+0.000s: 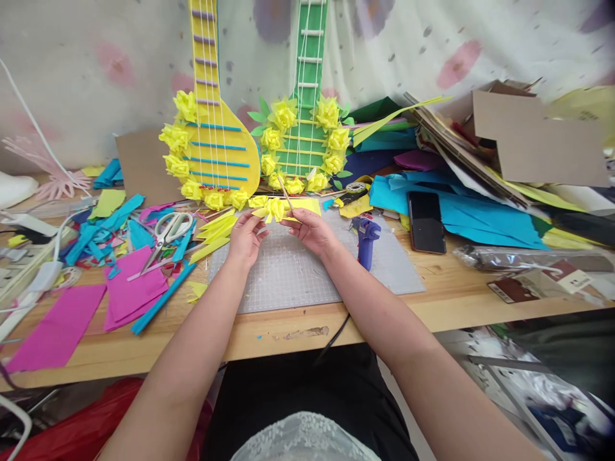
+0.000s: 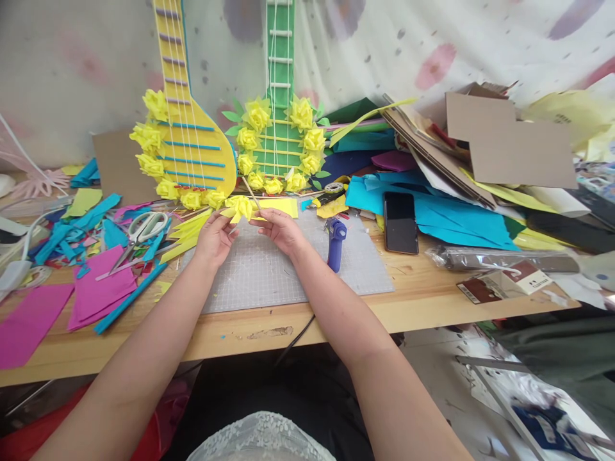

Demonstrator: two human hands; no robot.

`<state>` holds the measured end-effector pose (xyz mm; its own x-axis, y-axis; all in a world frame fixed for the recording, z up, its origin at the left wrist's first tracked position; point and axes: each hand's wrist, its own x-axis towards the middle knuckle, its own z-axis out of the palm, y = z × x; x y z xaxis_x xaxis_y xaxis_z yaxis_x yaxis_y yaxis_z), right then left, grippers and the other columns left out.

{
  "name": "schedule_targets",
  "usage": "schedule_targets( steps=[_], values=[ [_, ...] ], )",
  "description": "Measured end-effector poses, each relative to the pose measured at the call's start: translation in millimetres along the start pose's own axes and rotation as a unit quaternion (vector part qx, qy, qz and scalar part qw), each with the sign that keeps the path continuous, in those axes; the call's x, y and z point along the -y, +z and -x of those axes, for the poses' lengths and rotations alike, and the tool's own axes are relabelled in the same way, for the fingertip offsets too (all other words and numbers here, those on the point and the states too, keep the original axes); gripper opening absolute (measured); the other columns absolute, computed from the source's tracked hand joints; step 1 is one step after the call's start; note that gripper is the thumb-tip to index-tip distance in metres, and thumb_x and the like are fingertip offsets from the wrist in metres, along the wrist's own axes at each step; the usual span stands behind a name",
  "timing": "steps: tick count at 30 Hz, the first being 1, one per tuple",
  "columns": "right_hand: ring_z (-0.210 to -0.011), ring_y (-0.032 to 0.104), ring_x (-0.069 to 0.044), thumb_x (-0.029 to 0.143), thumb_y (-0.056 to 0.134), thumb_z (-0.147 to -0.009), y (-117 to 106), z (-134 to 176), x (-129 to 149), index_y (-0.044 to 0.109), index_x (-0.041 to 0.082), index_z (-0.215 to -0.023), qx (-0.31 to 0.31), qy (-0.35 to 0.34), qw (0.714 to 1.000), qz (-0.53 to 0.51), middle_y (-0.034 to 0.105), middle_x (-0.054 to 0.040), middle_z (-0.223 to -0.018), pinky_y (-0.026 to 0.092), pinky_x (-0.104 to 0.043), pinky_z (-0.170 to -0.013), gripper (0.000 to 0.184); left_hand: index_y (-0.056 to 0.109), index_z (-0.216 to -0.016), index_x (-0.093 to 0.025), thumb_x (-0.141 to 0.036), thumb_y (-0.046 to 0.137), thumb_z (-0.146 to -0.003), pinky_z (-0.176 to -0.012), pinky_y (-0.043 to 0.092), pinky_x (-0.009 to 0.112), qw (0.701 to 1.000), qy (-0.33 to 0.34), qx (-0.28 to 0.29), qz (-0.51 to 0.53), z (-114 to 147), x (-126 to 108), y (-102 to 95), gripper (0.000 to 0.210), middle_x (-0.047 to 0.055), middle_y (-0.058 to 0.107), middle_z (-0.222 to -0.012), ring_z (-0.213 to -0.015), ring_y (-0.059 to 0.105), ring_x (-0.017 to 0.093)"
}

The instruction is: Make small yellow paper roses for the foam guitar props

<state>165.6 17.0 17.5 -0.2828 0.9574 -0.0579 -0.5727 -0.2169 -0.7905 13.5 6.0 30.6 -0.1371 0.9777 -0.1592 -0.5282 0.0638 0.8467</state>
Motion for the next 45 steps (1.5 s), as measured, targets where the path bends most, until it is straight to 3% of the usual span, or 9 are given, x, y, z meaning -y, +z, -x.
schedule_targets(
  steps=[5, 13, 20, 24, 32, 39, 45],
  values=[
    [-0.074, 0.065, -0.012, 0.028, 0.069, -0.062, 0, 0, 0, 0.063, 0.02, -0.071, 0.003, -0.005, 1.0, 0.004, 0.068, 0.0023, -0.079, 0.044, -0.017, -0.052, 0.013, 0.057, -0.077, -0.019, -0.017, 0.068, -0.06, -0.049, 0.044, 0.017, 0.999, -0.032, 0.013, 0.005, 1, -1, 0.5, 0.02, -0.005, 0.06, -0.064, -0.05, 0.052, 0.005],
    [-0.076, 0.065, -0.014, 0.029, 0.069, -0.06, 1, 0, -1, 0.061, 0.02, -0.069, 0.0, -0.004, 1.0, 0.023, 0.068, 0.0014, -0.081, 0.042, -0.019, -0.052, 0.015, 0.057, -0.076, -0.018, -0.014, 0.062, -0.065, -0.049, 0.043, 0.016, 0.998, -0.058, -0.027, 0.015, -2, -3, -0.2, 0.013, -0.003, 0.062, -0.065, -0.052, 0.055, 0.005],
    [-0.073, 0.065, -0.014, 0.032, 0.071, -0.058, 0, 1, 2, 0.061, 0.018, -0.065, 0.016, -0.032, 0.996, 0.075, 0.066, 0.0014, -0.072, 0.042, -0.019, -0.053, 0.018, 0.06, -0.078, -0.017, -0.033, 0.055, -0.073, -0.05, 0.046, 0.021, 0.989, -0.148, -0.001, 0.025, -1, -13, -3.9, 0.018, 0.002, 0.064, -0.069, -0.059, 0.059, 0.011],
    [-0.072, 0.064, -0.012, 0.032, 0.07, -0.06, -1, 2, 3, 0.062, 0.018, -0.066, 0.024, -0.042, 0.991, 0.124, 0.067, 0.0003, -0.07, 0.041, -0.019, -0.055, 0.017, 0.06, -0.08, -0.016, -0.02, 0.063, -0.068, -0.052, 0.046, 0.017, 0.987, -0.161, 0.002, 0.003, -2, -14, -4.0, 0.013, 0.0, 0.063, -0.067, -0.055, 0.057, 0.007],
    [-0.072, 0.061, -0.011, 0.034, 0.067, -0.062, -7, 2, 4, 0.062, 0.019, -0.065, 0.017, -0.068, 0.979, 0.191, 0.066, -0.0004, -0.07, 0.042, -0.019, -0.057, 0.016, 0.058, -0.08, -0.015, -0.011, 0.061, -0.066, -0.06, 0.049, 0.021, 0.981, -0.191, 0.034, -0.002, -4, -13, -9.3, 0.015, 0.002, 0.063, -0.07, -0.061, 0.058, 0.008],
    [-0.082, 0.061, -0.013, 0.031, 0.067, -0.061, -7, -1, 6, 0.061, 0.02, -0.066, -0.018, -0.057, 0.992, 0.109, 0.067, -0.0001, -0.08, 0.045, -0.023, -0.065, 0.013, 0.053, -0.074, -0.016, -0.001, 0.06, -0.062, -0.063, 0.045, 0.018, 0.992, -0.123, 0.013, -0.017, -3, -9, -5.8, 0.021, -0.002, 0.06, -0.07, -0.063, 0.057, 0.006],
    [-0.084, 0.058, -0.012, 0.027, 0.067, -0.06, -6, -2, 5, 0.061, 0.021, -0.066, -0.027, -0.037, 0.998, 0.048, 0.065, 0.0021, -0.078, 0.045, -0.025, -0.073, 0.01, 0.052, -0.076, -0.015, 0.002, 0.062, -0.059, -0.066, 0.046, 0.02, 0.997, -0.072, 0.035, -0.024, 1, -5, -0.5, 0.026, -0.002, 0.06, -0.068, -0.063, 0.057, 0.006]
  ],
)
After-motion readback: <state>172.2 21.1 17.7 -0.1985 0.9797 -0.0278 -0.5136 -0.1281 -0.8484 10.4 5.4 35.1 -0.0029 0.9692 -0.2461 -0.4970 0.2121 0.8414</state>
